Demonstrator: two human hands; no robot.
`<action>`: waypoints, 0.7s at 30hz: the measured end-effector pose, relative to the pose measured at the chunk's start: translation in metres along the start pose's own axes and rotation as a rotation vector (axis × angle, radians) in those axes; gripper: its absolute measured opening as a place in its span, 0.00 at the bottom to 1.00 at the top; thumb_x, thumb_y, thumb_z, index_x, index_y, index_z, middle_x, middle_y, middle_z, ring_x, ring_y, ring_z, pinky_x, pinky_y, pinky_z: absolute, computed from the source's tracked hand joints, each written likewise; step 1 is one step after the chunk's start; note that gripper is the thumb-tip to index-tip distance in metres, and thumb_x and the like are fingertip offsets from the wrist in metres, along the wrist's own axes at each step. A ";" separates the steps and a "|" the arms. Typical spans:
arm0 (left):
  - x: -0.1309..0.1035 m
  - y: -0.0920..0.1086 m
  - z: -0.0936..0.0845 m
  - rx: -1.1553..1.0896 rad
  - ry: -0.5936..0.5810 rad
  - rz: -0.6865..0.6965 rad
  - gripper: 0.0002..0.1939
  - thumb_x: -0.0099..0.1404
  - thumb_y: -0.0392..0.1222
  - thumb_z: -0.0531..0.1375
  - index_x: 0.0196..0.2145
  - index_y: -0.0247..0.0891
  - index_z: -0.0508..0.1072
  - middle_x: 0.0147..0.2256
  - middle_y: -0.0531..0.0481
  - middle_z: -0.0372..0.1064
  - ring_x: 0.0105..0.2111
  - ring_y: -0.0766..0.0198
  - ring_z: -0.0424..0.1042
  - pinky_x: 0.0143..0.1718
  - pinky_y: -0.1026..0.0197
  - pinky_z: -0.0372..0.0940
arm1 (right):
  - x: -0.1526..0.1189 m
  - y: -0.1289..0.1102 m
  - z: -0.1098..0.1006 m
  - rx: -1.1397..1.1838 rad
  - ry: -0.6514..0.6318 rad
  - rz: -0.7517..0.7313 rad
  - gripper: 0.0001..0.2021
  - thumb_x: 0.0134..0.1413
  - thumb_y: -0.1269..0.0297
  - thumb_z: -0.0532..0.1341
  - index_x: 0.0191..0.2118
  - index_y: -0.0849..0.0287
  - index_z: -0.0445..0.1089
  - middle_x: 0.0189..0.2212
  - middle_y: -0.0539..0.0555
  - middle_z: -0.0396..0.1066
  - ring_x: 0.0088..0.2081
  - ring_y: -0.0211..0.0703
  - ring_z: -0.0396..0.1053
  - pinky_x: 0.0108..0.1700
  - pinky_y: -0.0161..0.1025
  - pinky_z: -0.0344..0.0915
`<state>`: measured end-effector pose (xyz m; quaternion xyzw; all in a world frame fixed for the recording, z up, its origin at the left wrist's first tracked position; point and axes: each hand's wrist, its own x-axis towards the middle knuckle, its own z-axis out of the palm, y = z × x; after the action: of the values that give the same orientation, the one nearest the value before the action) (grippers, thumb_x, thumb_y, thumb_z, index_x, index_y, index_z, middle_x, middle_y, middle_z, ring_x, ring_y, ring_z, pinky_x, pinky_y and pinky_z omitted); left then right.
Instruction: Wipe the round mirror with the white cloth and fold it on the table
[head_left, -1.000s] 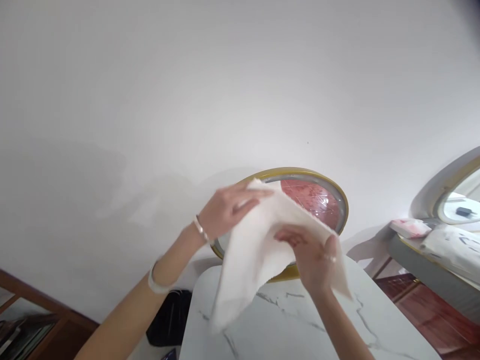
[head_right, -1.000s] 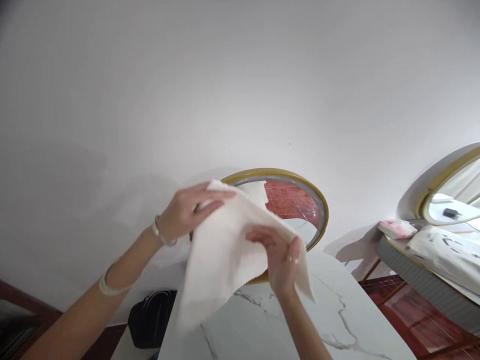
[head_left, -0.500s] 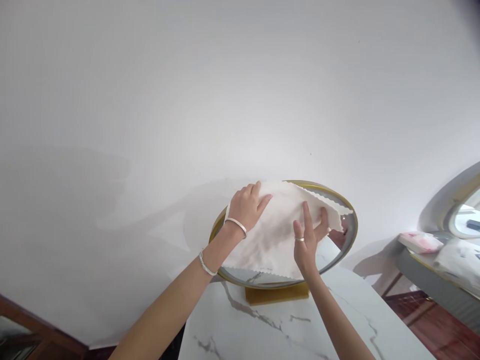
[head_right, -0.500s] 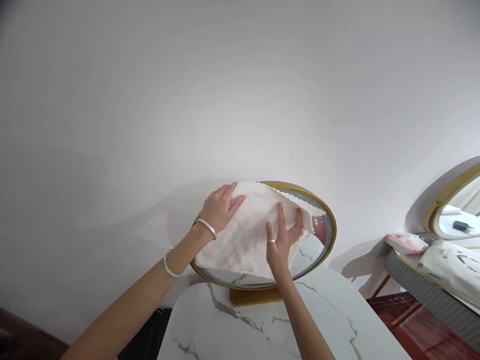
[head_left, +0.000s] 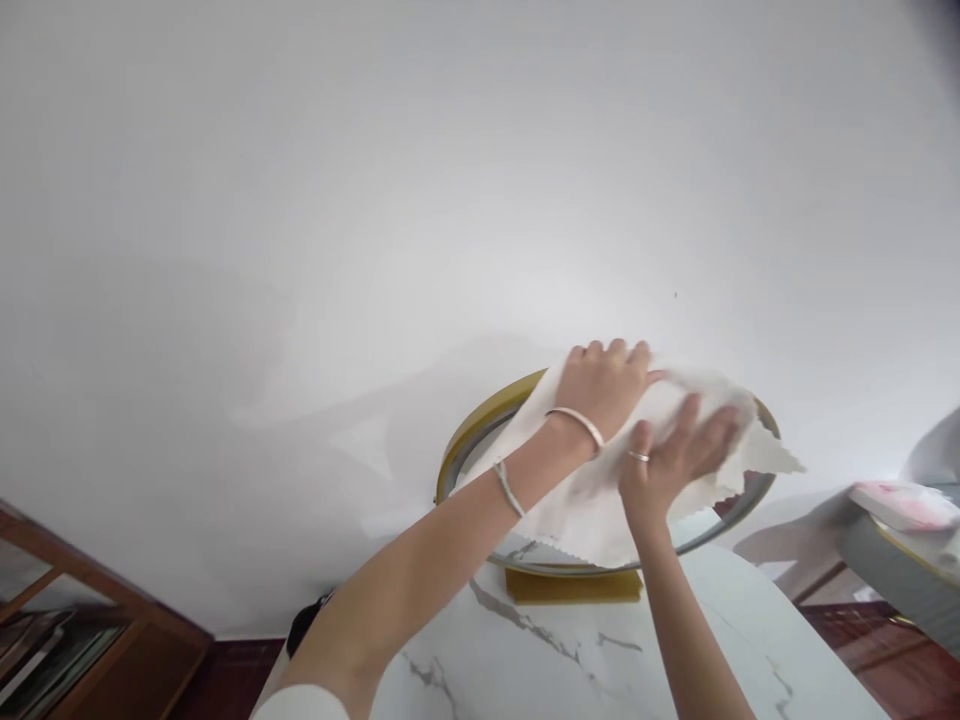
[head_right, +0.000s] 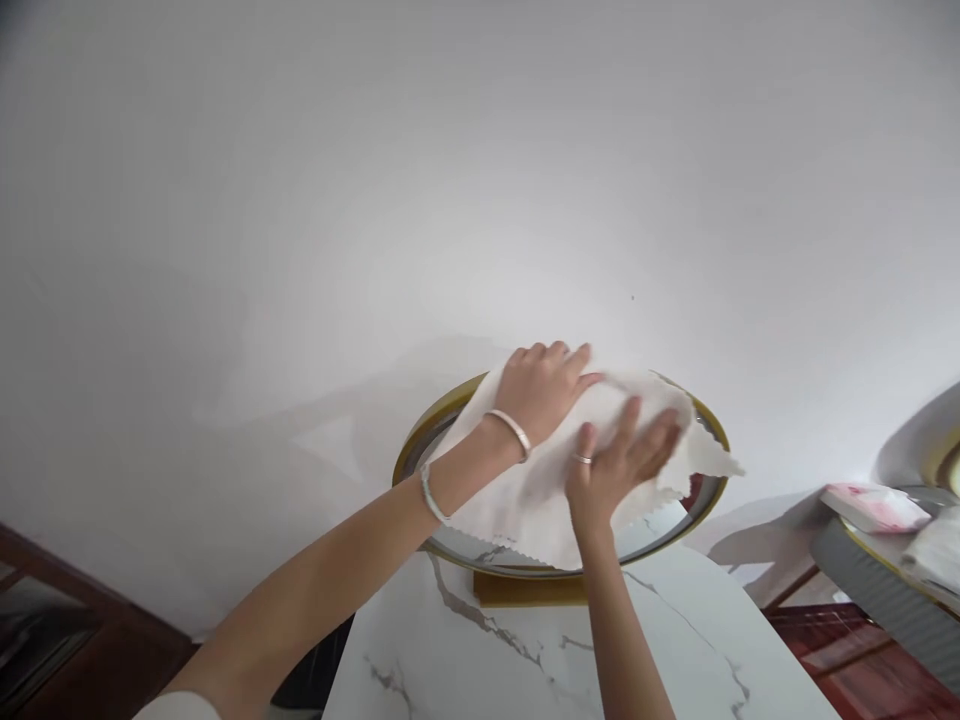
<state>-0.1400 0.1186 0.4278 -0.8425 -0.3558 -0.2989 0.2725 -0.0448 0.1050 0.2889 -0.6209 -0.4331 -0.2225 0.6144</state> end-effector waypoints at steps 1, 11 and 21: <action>0.005 0.004 0.002 0.004 -0.003 0.015 0.21 0.72 0.53 0.48 0.52 0.38 0.71 0.38 0.43 0.72 0.37 0.59 0.73 0.36 0.59 0.62 | 0.000 0.007 -0.001 0.009 0.011 0.062 0.33 0.65 0.48 0.47 0.70 0.57 0.43 0.70 0.64 0.32 0.69 0.63 0.30 0.63 0.68 0.34; -0.062 -0.058 -0.001 -0.322 0.245 -0.172 0.19 0.74 0.49 0.47 0.54 0.44 0.71 0.44 0.49 0.74 0.43 0.65 0.73 0.44 0.63 0.65 | 0.009 -0.033 0.008 -0.005 -0.034 -0.286 0.33 0.63 0.46 0.50 0.69 0.53 0.47 0.70 0.60 0.28 0.68 0.71 0.28 0.59 0.76 0.30; -0.236 -0.076 0.047 -0.772 0.372 -0.936 0.25 0.69 0.55 0.54 0.56 0.36 0.70 0.46 0.43 0.74 0.49 0.57 0.72 0.49 0.57 0.67 | -0.074 -0.030 0.027 0.001 -0.302 -1.016 0.26 0.62 0.52 0.57 0.64 0.36 0.55 0.60 0.48 0.63 0.60 0.47 0.61 0.64 0.49 0.53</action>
<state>-0.3169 0.0928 0.2504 -0.5691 -0.4997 -0.6347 -0.1534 -0.1148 0.1073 0.2416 -0.3579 -0.7629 -0.4002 0.3603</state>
